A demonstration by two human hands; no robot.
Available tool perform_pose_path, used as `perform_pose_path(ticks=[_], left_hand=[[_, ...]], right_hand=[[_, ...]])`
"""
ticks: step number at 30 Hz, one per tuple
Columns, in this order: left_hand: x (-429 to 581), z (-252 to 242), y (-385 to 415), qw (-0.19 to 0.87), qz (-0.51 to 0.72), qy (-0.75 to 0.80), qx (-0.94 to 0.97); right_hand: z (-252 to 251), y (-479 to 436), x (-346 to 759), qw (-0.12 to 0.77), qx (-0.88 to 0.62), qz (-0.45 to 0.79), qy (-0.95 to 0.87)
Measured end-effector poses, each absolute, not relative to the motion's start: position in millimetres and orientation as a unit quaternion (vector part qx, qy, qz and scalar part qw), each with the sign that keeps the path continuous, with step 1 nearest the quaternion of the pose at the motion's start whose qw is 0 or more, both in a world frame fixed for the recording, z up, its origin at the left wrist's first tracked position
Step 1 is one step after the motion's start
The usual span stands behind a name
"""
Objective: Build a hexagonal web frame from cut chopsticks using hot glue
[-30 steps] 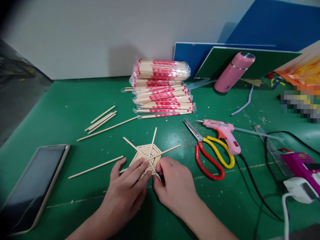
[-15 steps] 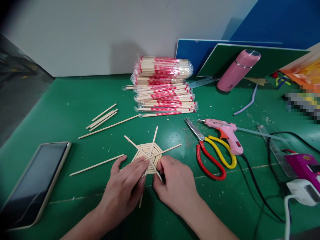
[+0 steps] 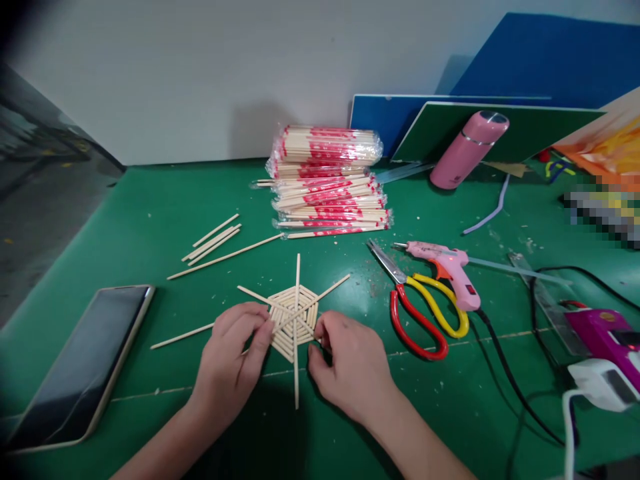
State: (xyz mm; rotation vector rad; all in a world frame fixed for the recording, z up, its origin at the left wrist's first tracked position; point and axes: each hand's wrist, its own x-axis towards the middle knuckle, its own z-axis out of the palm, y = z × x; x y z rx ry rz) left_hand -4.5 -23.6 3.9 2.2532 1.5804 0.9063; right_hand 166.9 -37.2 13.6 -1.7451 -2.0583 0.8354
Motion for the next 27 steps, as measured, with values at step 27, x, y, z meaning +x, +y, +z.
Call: perform_pose_path(ticks=[27], left_hand=[[-3,5,-36,0.202,0.133,0.442,0.864]], right_hand=[[12,-59,164,0.194,-0.593,0.281,-0.729]])
